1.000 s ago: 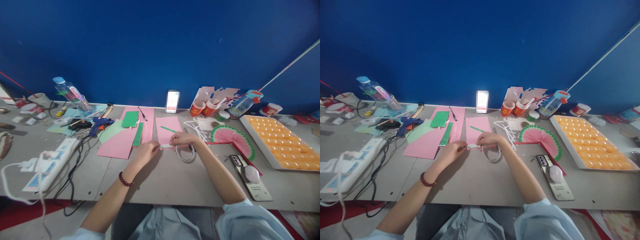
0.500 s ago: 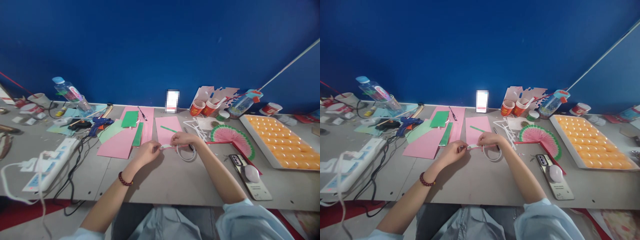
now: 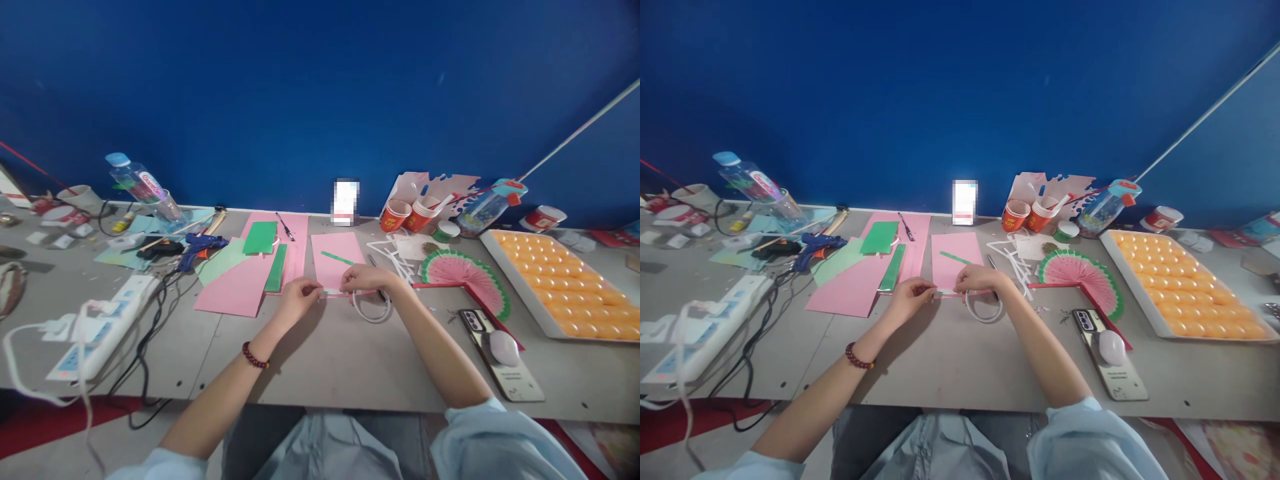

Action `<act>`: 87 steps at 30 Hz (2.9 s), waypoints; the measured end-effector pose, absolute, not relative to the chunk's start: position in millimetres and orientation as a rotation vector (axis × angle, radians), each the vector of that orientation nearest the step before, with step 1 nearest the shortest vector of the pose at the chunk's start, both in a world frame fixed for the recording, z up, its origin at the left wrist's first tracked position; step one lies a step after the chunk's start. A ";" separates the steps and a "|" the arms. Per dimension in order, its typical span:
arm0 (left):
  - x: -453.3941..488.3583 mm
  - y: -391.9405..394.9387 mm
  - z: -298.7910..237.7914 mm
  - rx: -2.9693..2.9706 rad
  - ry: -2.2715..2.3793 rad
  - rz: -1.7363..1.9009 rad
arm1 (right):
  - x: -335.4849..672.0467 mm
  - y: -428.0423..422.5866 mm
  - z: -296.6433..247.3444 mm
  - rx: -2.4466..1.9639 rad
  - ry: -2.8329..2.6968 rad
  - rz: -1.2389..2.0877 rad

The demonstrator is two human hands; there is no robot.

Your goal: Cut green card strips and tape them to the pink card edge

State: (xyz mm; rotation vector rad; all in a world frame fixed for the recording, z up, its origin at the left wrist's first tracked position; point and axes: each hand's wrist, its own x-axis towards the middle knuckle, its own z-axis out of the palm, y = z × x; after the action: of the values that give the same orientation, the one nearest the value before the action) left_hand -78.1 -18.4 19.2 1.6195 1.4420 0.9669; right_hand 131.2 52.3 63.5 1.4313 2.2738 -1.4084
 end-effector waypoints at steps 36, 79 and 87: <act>-92.6 -23.4 32.8 2.128 1.437 0.607 | 131.0 50.4 63.4 1.245 2.281 -1.651; -87.9 -29.5 30.8 2.528 1.488 0.177 | 126.4 48.0 63.5 1.445 2.268 -1.398; -84.1 -33.9 41.5 2.596 1.480 0.084 | 126.8 48.1 64.1 1.465 2.246 -1.384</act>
State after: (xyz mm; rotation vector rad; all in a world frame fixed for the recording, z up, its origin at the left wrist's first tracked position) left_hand -84.1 -33.9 41.5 2.5962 1.4803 0.0842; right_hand 126.8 48.1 64.1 1.4646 2.2458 -1.3845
